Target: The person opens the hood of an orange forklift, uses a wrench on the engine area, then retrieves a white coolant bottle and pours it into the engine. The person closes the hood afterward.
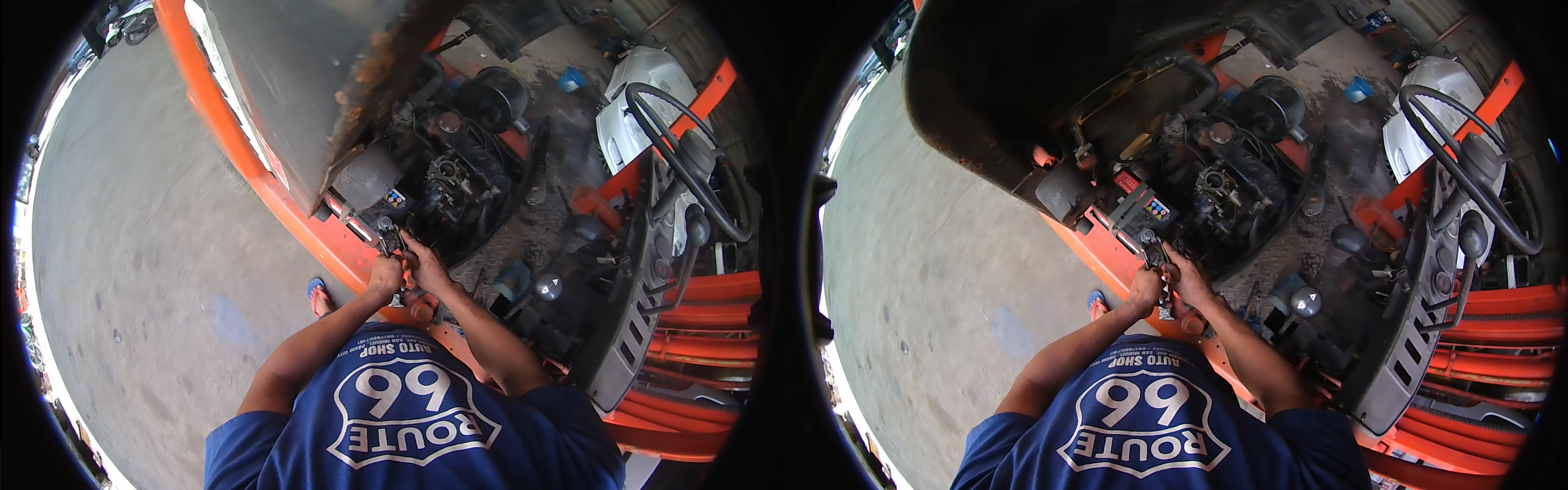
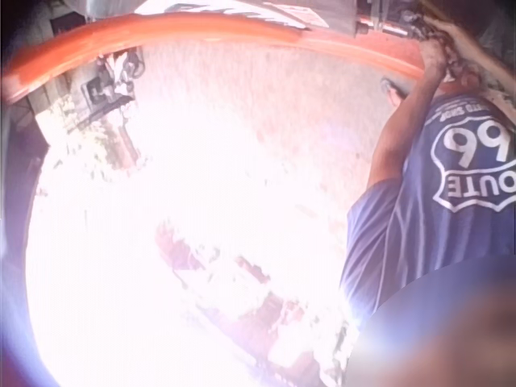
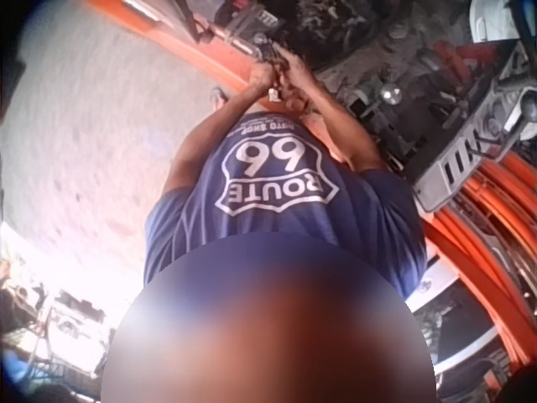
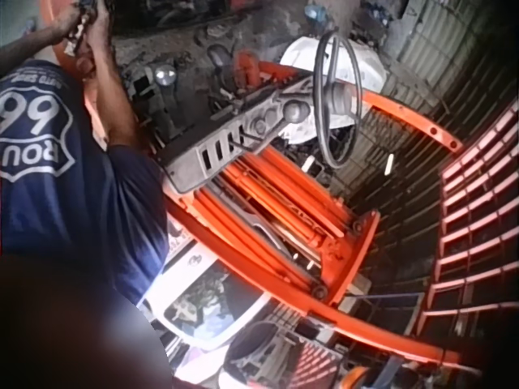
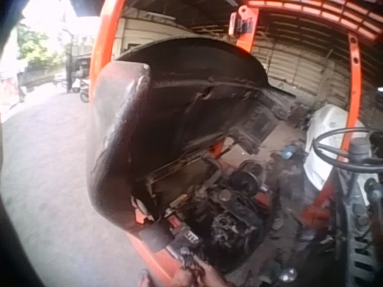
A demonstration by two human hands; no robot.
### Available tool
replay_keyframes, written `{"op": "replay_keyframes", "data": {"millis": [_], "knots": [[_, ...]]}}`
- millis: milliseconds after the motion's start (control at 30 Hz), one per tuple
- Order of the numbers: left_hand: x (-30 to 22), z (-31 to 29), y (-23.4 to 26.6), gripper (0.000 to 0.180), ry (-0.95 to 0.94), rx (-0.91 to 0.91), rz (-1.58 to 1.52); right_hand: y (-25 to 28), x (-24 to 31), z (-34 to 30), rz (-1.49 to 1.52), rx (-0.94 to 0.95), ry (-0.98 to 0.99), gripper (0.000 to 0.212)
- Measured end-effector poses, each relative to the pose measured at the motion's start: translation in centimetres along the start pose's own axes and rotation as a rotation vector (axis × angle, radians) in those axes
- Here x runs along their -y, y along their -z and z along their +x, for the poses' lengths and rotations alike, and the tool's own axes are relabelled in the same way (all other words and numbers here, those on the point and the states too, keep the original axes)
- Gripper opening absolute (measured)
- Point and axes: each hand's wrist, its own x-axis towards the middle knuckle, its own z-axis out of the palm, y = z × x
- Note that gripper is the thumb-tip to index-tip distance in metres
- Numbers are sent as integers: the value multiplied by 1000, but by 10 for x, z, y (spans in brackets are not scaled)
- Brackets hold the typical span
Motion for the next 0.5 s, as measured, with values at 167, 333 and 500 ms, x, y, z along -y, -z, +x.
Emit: {"op": "replay_keyframes", "data": {"millis": [167,333,500], "knots": [[-6,-9,0,28,-73,-30,55,4,-3,2,-6,141,-179,70],[2,-4,1,32,58,-27,-228,4,-5,6,3,96,-129,72],[25,21,-2,27,3,-31,-74,11,-1,8,-139,146,-185,68]]}}
